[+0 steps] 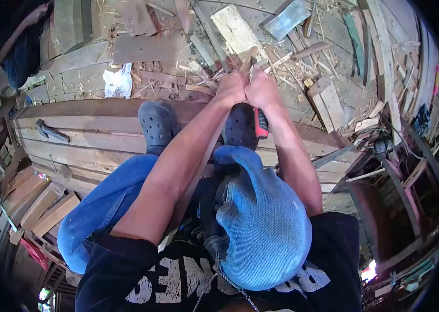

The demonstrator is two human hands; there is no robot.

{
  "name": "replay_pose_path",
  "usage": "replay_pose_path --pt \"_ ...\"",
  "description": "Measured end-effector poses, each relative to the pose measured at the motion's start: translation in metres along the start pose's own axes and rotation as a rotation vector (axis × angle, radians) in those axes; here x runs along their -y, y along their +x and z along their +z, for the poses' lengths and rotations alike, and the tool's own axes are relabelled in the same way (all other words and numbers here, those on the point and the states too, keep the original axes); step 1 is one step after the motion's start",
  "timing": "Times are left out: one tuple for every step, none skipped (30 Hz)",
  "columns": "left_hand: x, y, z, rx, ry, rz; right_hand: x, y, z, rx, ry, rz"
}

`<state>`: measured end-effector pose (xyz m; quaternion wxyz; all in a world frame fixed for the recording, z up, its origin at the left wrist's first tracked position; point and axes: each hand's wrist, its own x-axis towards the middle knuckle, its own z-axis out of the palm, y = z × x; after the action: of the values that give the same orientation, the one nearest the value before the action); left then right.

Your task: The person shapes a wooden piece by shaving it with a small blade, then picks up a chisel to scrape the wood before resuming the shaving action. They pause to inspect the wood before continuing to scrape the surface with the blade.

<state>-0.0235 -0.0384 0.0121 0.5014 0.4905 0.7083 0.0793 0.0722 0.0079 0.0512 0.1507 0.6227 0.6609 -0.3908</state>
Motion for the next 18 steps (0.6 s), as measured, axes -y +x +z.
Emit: replay_pose_path --pt "-0.002 -0.007 -0.002 0.006 -0.001 -0.016 0.001 -0.005 0.001 0.000 0.025 -0.016" --pt "-0.005 -0.010 -0.005 0.014 -0.022 -0.046 0.005 -0.006 -0.004 0.015 0.008 0.000" --pt "-0.010 -0.008 -0.011 0.017 -0.041 -0.067 0.007 -0.003 -0.003 0.013 0.010 -0.002" --pt "-0.010 -0.010 -0.016 0.078 -0.034 0.037 0.005 -0.002 -0.001 0.012 0.021 -0.006" --pt "-0.008 -0.010 -0.013 0.087 -0.037 0.040 0.002 -0.004 0.000 0.006 0.031 -0.007" --pt "-0.006 -0.004 -0.011 0.109 -0.034 0.023 0.001 -0.005 0.000 -0.016 0.006 -0.028" --pt "-0.004 0.000 -0.008 0.129 -0.032 0.003 0.001 -0.005 -0.002 -0.022 -0.001 -0.030" --pt "0.000 0.001 -0.005 0.120 -0.055 0.021 0.003 -0.006 -0.004 0.002 0.005 0.000" --pt "0.003 0.000 0.000 0.117 -0.054 0.017 0.005 -0.008 -0.004 0.032 0.014 0.029" --pt "0.002 -0.001 0.002 0.085 -0.076 -0.047 0.006 -0.009 -0.003 -0.006 0.039 -0.006" --pt "0.001 0.002 0.000 0.046 -0.097 -0.106 0.008 -0.006 -0.004 -0.010 0.044 -0.018" --pt "0.002 0.001 -0.001 0.045 -0.092 -0.101 0.007 -0.008 -0.004 0.000 0.055 0.004" --pt "0.004 -0.001 0.001 0.045 -0.092 -0.105 0.008 -0.011 -0.006 0.012 0.065 0.032" --pt "0.005 0.001 0.001 0.028 -0.078 -0.083 0.007 -0.009 -0.002 -0.021 0.053 0.016" --pt "0.006 0.002 0.003 0.013 -0.065 -0.061 0.007 -0.005 -0.003 -0.024 0.053 0.015" --pt "0.006 0.006 0.002 0.067 -0.051 -0.010 0.007 -0.007 -0.004 -0.001 0.037 0.010" --pt "0.006 0.004 0.004 0.075 -0.054 -0.008 0.006 -0.008 -0.005 0.014 0.022 0.004" --pt "0.006 0.007 0.002 0.117 -0.018 -0.011 0.002 -0.005 -0.001 0.000 0.006 0.006"
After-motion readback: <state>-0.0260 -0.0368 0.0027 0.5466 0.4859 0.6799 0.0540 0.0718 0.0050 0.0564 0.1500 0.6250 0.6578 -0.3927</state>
